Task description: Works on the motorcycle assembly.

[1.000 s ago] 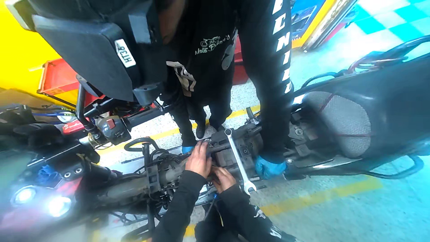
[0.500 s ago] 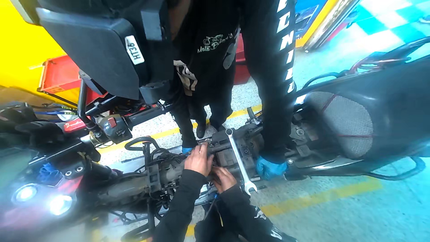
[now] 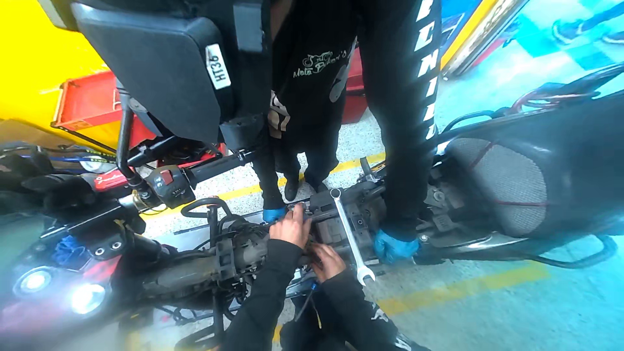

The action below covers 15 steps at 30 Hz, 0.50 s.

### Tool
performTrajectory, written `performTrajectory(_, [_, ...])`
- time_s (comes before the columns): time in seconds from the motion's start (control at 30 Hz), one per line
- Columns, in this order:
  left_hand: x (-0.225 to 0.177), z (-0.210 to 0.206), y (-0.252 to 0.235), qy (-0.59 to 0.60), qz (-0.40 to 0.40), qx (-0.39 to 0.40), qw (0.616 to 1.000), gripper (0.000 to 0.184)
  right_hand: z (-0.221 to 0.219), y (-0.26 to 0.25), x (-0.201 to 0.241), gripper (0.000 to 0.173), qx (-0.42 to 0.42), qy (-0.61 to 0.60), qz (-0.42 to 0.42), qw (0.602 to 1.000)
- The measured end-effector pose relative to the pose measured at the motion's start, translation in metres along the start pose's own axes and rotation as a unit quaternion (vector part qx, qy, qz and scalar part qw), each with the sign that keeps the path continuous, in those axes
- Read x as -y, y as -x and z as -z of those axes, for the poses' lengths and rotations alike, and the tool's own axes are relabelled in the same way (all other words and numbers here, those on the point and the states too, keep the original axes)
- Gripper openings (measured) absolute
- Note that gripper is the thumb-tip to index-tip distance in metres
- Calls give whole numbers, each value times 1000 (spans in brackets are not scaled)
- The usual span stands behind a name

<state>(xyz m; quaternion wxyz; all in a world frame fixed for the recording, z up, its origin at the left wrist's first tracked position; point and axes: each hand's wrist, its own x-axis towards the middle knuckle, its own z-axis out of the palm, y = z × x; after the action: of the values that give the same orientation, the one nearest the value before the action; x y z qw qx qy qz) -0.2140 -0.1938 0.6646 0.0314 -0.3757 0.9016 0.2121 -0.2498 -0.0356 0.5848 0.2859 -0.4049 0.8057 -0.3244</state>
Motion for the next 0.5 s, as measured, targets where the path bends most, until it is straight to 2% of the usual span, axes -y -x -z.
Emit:
performTrajectory(0.1, [5,-3,-4,115,-46,33,992,57,3,-2,0,41,4,-1,-7,1000])
performTrajectory(0.13, [6,-5,-5,121,-41,29,991,53,3,0,0,40,0,1,-6,1000])
performTrajectory(0.2, [3,-2,-3,41,-9,5,999,45,1,0,-1,39,-11,1,5,1000])
performTrajectory(0.27, [0,-2,0,-1,-5,-10,1000,50,-1,1,-2,39,-21,1,13,1000])
performTrajectory(0.33, [2,-4,-1,61,-36,22,997,57,-2,1,-3,38,-32,1,13,999])
performTrajectory(0.4, [4,-6,-2,100,-35,36,994,55,-2,2,-3,38,-29,3,5,1000])
performTrajectory(0.5, [-2,-4,-2,17,7,-9,1000,47,0,3,1,38,-7,3,-10,1000])
